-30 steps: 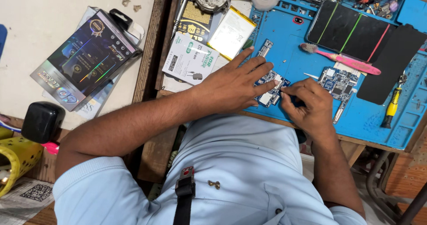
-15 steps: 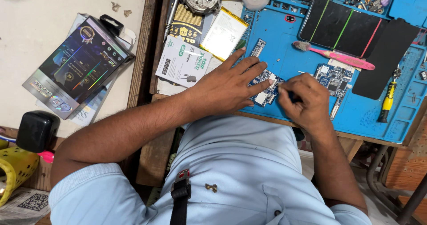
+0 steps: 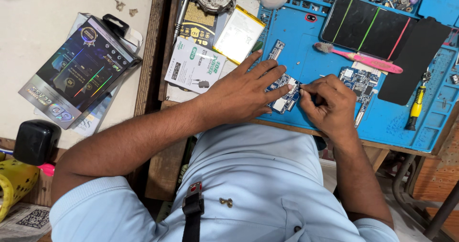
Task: The person uses a small metal tool to scrape and clean specific areas on a blue circuit board. They repeatedly rub the tool across solder points and component edges on the board while it rests on a blue work mat.
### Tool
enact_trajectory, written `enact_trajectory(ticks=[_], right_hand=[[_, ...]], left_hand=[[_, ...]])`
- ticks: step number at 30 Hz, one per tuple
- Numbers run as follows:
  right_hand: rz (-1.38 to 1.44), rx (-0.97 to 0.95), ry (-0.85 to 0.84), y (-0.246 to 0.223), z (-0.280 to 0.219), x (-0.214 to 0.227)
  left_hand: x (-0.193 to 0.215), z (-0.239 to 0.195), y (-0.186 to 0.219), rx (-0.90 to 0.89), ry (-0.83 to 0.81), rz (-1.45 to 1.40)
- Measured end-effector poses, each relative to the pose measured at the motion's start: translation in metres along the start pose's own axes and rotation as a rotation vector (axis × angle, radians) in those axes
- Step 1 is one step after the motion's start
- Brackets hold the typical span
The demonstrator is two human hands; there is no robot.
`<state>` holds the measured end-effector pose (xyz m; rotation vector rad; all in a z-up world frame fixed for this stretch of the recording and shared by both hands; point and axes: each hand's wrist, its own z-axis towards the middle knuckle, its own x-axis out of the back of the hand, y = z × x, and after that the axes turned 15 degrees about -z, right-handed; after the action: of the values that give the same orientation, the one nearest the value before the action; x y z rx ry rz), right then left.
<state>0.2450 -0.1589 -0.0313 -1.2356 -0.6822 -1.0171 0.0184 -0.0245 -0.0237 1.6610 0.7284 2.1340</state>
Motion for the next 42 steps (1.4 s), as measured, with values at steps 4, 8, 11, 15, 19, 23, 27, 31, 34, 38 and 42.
enact_trajectory(ticks=[4, 8, 11, 15, 19, 23, 27, 31, 34, 38, 42], right_hand=[[0.031, 0.070, -0.019, -0.002, 0.000, 0.003], [0.007, -0.006, 0.008, 0.000, -0.004, 0.002], [0.057, 0.036, 0.023, 0.004, -0.007, 0.001], [-0.027, 0.061, 0.069, -0.004, -0.016, -0.001], [-0.090, 0.061, 0.120, 0.004, -0.028, -0.005], [-0.081, 0.048, 0.143, 0.013, -0.033, -0.008], [-0.100, 0.050, 0.128, 0.013, -0.031, -0.012], [-0.097, 0.055, 0.126, 0.003, -0.028, -0.009], [-0.098, 0.033, 0.121, -0.008, -0.023, -0.007], [-0.115, 0.028, 0.103, -0.018, -0.020, -0.005], [-0.119, -0.008, 0.073, -0.021, -0.020, -0.005]], left_hand=[[-0.003, -0.001, -0.001, 0.002, -0.006, -0.005], [-0.009, -0.005, -0.006, -0.024, 0.024, -0.044], [-0.011, -0.004, -0.007, -0.059, 0.016, -0.039], [-0.008, -0.005, -0.003, -0.125, 0.111, 0.006], [-0.019, -0.008, 0.005, -0.118, 0.201, 0.039], [-0.024, -0.010, 0.009, -0.123, 0.244, 0.076], [-0.030, -0.011, 0.002, -0.151, 0.184, 0.065], [-0.035, -0.008, -0.006, -0.186, 0.116, -0.026], [-0.031, -0.011, -0.008, -0.137, 0.035, -0.010], [-0.028, -0.014, -0.005, -0.112, 0.019, -0.007], [-0.026, -0.016, -0.005, -0.099, 0.020, -0.042]])
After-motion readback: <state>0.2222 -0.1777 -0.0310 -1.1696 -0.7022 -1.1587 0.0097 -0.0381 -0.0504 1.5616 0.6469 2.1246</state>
